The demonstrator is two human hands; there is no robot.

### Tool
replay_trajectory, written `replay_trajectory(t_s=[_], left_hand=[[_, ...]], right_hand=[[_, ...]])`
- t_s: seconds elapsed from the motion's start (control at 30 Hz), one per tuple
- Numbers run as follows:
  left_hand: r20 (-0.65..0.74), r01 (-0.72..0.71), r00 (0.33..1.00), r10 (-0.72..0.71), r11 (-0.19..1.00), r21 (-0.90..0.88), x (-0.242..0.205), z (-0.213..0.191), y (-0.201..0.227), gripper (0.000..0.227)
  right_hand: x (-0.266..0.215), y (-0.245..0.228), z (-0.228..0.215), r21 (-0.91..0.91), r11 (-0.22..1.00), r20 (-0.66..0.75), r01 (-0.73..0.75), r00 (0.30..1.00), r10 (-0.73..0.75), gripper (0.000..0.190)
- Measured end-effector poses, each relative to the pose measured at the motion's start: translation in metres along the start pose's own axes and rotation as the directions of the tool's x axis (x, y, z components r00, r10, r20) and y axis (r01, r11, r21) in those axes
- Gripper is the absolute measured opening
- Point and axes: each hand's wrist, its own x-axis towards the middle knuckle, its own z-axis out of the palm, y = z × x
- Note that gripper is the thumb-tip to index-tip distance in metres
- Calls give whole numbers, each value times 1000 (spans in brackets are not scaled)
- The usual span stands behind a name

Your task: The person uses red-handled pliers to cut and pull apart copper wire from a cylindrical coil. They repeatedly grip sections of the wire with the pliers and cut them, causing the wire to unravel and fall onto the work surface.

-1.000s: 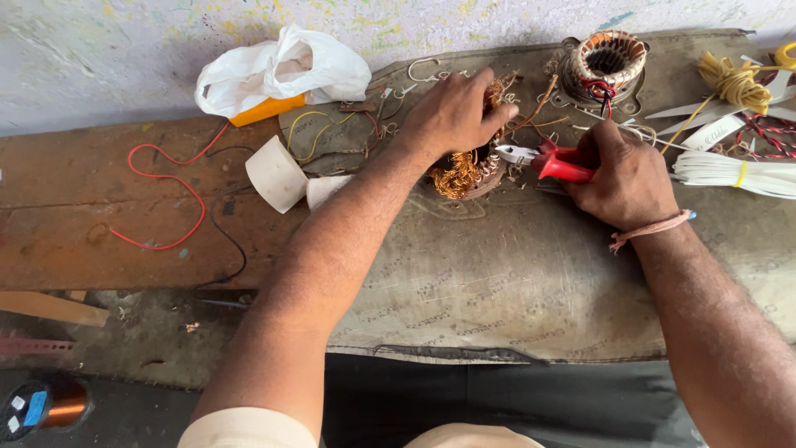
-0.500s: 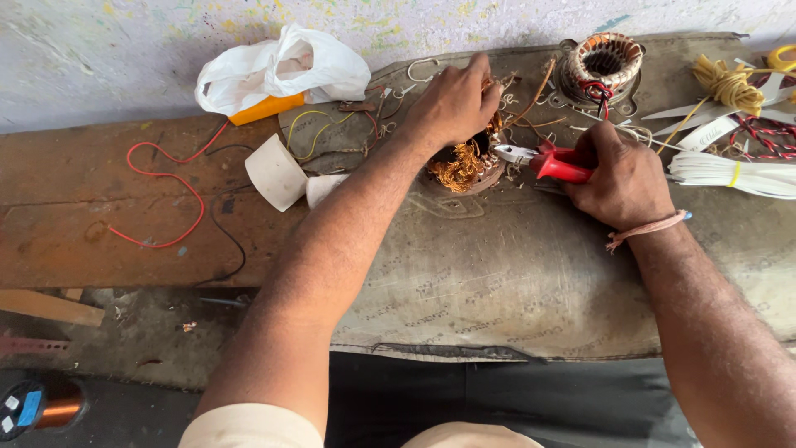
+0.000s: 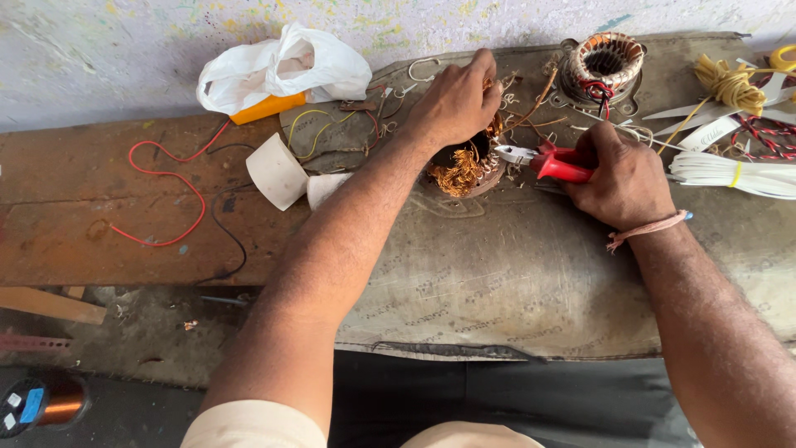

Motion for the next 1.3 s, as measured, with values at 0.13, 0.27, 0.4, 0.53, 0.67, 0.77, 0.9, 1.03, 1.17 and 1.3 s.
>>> replay_trajectory(t_s=[0.13,0.27,0.4,0.53,0.67,0.77,0.9,1.03,1.17,1.3], left_hand=[[-16,-21,1000,21,1000,-7,4,3,-2,15],[-37,-7,999,8,1000,22,4,2,0,16],[9,106,994,-106,994,14,1,-3,8,25],[-1,158,987,-158,985,69,-8,-11,17,48],[13,109,994,-110,990,88,-15,-21,23,68],[104,239,964,-245,969,63,-13,-25,27,66],[113,266,957,-267,964,20,-9,-25,24,57],[99,266,959,-264,964,-6,-3,-19,20,45],[135,276,953,-272,961,-17,4,-14,16,32],[142,255,958,-249,967,-25,9,-8,13,24]], right_hand=[[-1,-1,0,3,1000,18,-28,999,28,39],[0,-1,0,1,1000,10,-14,1000,14,39],[0,0,0,8,1000,-3,3,1000,-3,38],[0,-1,0,4,1000,-2,-4,1000,4,40],[1,-1,-1,-3,1000,-10,0,1000,0,39],[1,-2,-2,1,1000,-15,-2,1000,2,38],[1,-1,-1,6,1000,-18,15,1000,-15,38],[1,-1,0,18,1000,-2,-24,1000,24,40],[0,-2,-1,27,997,2,-72,997,72,45],[1,-3,-1,15,998,-2,-67,998,67,44]])
